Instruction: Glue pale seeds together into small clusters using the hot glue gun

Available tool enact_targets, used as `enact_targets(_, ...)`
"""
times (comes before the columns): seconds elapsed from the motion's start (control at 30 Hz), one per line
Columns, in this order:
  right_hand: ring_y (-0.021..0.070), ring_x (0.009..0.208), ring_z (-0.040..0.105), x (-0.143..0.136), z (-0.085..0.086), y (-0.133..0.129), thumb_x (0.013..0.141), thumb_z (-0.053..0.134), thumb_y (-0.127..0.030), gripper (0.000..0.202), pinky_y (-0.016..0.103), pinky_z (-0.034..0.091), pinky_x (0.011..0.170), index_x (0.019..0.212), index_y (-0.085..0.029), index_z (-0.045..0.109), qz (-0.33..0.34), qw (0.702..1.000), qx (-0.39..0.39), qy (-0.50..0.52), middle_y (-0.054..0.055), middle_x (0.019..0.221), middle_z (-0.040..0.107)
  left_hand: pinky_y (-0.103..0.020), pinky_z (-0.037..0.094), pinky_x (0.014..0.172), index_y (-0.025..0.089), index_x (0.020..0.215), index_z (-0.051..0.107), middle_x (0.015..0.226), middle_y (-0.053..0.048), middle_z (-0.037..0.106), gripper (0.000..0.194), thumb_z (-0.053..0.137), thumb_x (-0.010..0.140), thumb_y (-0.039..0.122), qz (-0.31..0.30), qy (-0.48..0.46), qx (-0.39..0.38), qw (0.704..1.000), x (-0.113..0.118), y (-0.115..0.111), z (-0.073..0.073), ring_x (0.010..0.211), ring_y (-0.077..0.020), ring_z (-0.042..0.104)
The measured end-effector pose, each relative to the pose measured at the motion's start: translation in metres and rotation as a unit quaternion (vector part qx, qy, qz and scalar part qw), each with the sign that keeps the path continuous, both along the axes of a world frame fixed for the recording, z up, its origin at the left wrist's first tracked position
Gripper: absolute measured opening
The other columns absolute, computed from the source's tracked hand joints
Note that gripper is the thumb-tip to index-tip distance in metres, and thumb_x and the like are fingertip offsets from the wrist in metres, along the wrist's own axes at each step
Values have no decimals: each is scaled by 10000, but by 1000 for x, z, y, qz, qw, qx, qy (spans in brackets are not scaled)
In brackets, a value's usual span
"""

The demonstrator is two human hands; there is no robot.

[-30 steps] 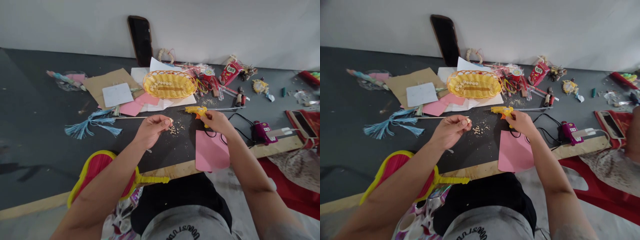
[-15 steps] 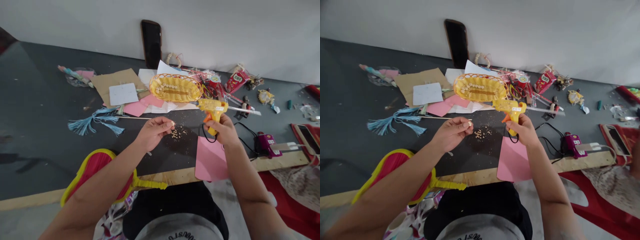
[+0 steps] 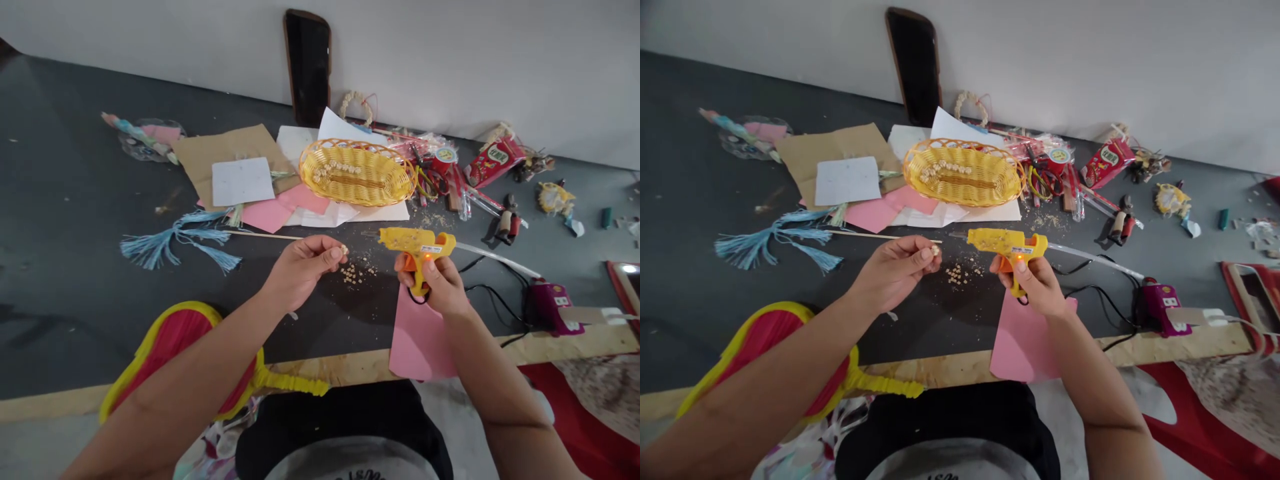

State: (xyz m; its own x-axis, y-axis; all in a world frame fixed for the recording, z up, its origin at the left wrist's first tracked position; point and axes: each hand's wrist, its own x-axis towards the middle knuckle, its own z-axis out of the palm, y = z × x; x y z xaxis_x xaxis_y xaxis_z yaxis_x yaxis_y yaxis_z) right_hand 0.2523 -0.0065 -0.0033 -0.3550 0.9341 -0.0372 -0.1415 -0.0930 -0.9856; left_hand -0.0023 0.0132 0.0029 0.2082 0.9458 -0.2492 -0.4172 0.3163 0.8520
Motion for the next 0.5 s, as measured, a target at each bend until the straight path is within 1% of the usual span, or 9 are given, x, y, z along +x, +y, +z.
enact_targets(0.17, 79, 484, 346, -6, 9, 0, 964, 495, -533, 367, 232, 241, 412, 952, -196, 639, 45, 998, 33, -26, -5, 669, 480, -205, 427, 597, 192, 720, 774, 669, -10, 709, 284, 900, 604, 420, 2, 26, 11, 1000, -3, -1, -3, 628, -90, 566)
enact_targets(0.27, 66, 486, 331, -8, 13, 0, 982, 471, -519, 376, 223, 236, 426, 940, -180, 629, 62, 997, 45, -30, -18, 668, 447, -201, 430, 612, 201, 759, 784, 706, -13, 725, 269, 878, 644, 425, -11, 41, 23, 999, -5, -1, -6, 645, -87, 569)
enact_targets(0.37, 62, 486, 319, -7, 13, 0, 987, 464, -517, 381, 223, 229, 432, 942, -173, 620, 69, 996, 45, -31, -27, 655, 426, -193, 434, 618, 202, 771, 787, 715, -13, 727, 253, 866, 668, 419, -14, 51, 32, 998, -5, -1, -6, 654, -84, 572)
enact_targets(0.5, 62, 492, 317, -8, 14, 0, 985, 472, -516, 376, 225, 223, 433, 937, -172, 615, 68, 996, 50, -25, -26, 662, 428, -183, 433, 590, 199, 714, 781, 650, -1, 704, 276, 904, 597, 417, 6, 25, 17, 1000, -3, 0, -2, 611, -77, 564)
